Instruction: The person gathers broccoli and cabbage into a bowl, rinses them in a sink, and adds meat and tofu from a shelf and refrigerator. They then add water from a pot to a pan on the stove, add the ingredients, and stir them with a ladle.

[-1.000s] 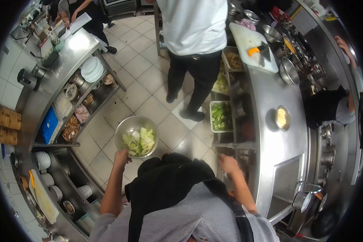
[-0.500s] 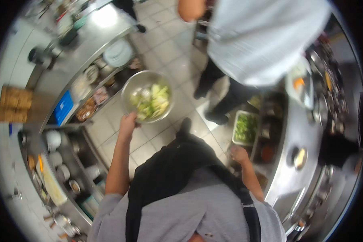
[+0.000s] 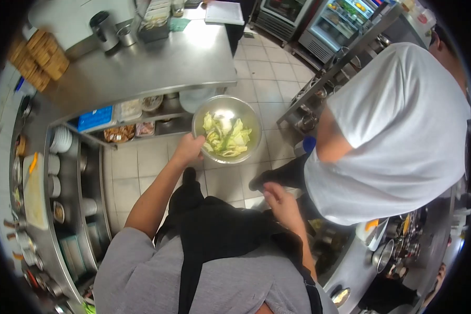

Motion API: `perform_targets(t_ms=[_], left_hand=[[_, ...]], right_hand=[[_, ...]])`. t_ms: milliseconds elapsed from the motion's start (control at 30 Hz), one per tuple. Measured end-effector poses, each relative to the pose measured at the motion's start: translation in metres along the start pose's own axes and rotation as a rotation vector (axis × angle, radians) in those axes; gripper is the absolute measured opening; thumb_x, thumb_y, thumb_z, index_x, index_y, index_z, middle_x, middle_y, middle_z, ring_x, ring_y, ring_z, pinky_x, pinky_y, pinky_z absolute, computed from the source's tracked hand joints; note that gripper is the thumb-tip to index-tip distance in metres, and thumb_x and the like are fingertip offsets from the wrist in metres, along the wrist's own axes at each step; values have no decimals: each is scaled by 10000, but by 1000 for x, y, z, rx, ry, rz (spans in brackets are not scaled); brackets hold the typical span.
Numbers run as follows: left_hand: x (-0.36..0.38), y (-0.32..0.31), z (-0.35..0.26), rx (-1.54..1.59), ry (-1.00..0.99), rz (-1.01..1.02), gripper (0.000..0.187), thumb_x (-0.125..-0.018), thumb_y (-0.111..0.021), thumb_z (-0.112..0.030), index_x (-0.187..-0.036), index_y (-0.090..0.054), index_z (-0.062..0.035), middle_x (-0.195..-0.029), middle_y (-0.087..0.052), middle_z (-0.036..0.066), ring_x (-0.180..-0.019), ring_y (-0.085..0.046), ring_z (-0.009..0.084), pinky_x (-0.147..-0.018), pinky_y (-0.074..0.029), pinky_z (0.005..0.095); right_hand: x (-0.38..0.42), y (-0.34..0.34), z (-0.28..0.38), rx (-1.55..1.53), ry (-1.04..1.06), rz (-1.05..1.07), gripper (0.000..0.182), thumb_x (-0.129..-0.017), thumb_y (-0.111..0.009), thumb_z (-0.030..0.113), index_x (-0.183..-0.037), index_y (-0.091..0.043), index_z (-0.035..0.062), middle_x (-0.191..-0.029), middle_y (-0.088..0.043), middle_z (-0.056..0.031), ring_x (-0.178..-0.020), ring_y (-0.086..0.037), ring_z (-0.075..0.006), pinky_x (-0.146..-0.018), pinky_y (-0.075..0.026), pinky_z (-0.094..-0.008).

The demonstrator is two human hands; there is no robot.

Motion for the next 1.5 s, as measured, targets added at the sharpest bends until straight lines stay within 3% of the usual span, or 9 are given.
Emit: perform_targets(t_ms=[200, 367, 500, 867, 967, 1067, 1167, 1333, 1500], left_hand=[[-69, 6, -42, -42, 27, 173, 217, -873, -483, -150, -869, -621, 18, -691, -616, 66, -525, -561, 131, -462, -462, 280], [-150, -1, -82, -165, -11, 383, 296, -861, -467, -201, -921, -606, 53, -674, -608, 84, -522, -571, 154, -484, -471, 304], [-206, -16, -114, -242, -20, 457, 306, -843, -474, -201, -913, -600, 69, -646, -599, 96, -510, -569, 162, -484, -464, 311], [-305, -93, -127, -256, 39, 548, 318, -840, -510, -215, -921, -623, 71, -719, -638, 94, -565, -599, 143, -479, -473, 290], [-323, -118, -132, -207, 76, 565, 301, -857, -504, -175, -990, -625, 67, -745, -643, 82, -567, -590, 143, -476, -464, 278], [-348, -139, -132, -216, 125, 535, 289, -870, -484, -129, -1049, -612, 60, -796, -646, 72, -609, -585, 133, -523, -466, 271], [-377, -161, -121, -242, 144, 476, 282, -875, -492, -124, -1052, -611, 61, -871, -645, 61, -720, -581, 112, -606, -473, 271], [-413, -211, -132, -341, 170, 429, 264, -877, -499, -123, -1040, -612, 51, -877, -642, 49, -764, -570, 109, -660, -466, 271], [-450, -263, -90, -499, 123, 454, 244, -881, -510, -145, -1010, -615, 34, -906, -630, 28, -832, -538, 109, -735, -438, 283]], right_hand=[[-110, 37, 59, -151, 135, -246, 212, -895, -650, 96, -1086, -640, 4, -832, -671, -85, -711, -617, -95, -633, -500, -253], [-201, 54, 80, -402, 91, -532, 222, -915, -623, 113, -1102, -623, -7, -860, -676, -57, -737, -617, -92, -660, -510, -248], [-257, 71, 51, -90, -46, -655, 243, -919, -609, 151, -1107, -623, -3, -897, -671, -63, -750, -615, -108, -671, -528, -242], [-376, 92, -164, -520, -570, -733, 288, -845, -658, 192, -1063, -630, 7, -863, -665, -77, -769, -647, -131, -540, -532, -274], [-419, 92, -258, -453, -669, -742, 342, -843, -650, 226, -1096, -605, 1, -916, -676, -117, -626, -676, -194, -523, -515, -313], [-456, 99, -342, -192, -857, -747, 395, -817, -649, 264, -1098, -606, -9, -963, -683, -158, -739, -697, -269, -641, -542, -371], [-471, 128, -364, -21, -999, -831, 484, -763, -634, 316, -1109, -605, -21, -1088, -648, -234, -1050, -606, -394, -924, -462, -434], [-501, 209, -450, 118, -958, -958, 426, -814, -613, 252, -1182, -594, 38, -1127, -637, -224, -1064, -601, -387, -893, -483, -432], [-528, 296, -507, 296, -802, -783, 396, -825, -571, 196, -1193, -546, 49, -1093, -650, -220, -1043, -602, -405, -880, -488, -480]])
Point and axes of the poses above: each hand's wrist, its own x-axis away from the middle knuckle, its own y-axis out of the back of the hand, z = x × y, the point moved 5 cm from there along -x, towards the middle knuckle
